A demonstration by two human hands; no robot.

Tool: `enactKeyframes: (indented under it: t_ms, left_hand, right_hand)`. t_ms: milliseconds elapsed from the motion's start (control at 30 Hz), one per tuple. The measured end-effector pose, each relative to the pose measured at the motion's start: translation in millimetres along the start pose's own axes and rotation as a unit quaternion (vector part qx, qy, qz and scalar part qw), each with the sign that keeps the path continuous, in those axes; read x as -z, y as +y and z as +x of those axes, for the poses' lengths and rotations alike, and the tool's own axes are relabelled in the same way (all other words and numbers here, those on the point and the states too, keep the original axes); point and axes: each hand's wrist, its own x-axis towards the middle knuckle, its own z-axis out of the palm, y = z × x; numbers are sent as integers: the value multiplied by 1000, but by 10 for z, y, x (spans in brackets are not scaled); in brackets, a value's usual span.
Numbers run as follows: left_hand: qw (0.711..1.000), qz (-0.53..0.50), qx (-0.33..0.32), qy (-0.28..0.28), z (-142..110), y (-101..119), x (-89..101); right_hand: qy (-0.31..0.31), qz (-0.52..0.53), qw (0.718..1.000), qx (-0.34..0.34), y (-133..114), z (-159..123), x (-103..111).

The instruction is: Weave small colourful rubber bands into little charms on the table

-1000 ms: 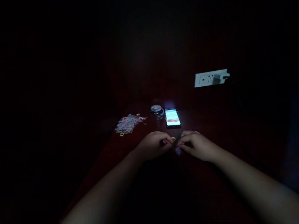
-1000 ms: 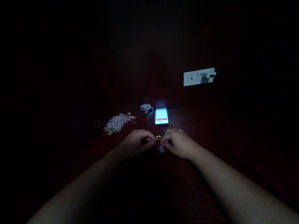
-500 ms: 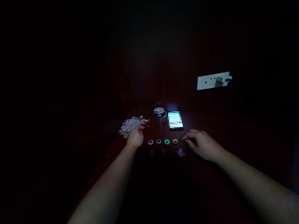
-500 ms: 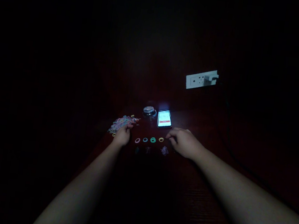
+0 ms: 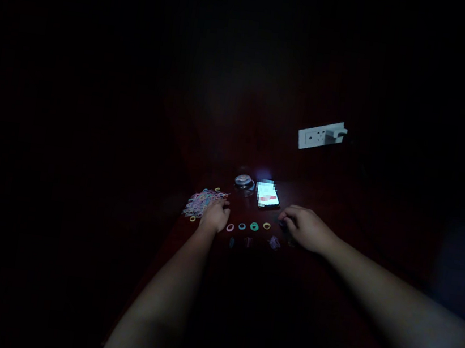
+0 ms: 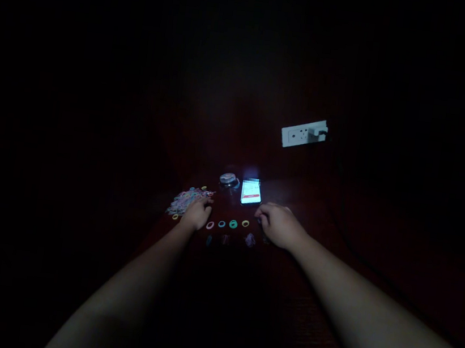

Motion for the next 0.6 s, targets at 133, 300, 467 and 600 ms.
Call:
enactKeyframes:
  t_ms: [133,300,467,600]
  left_hand:
    - [1000,0,4,13,25,-13,-11]
    - [999,-14,12,36,-5,-34,24]
    - [989,-116,-23,92,-152,56,114]
    - [959,-263,-40,102,-298,385,131]
  right_hand:
    - [5,1,1000,2,9,6,-17]
    - [7,5,1000,12,14,16,-32]
    - [10,-5,1000,15,32,19,-43]
    - [22,1,1000,22,25,37,-49]
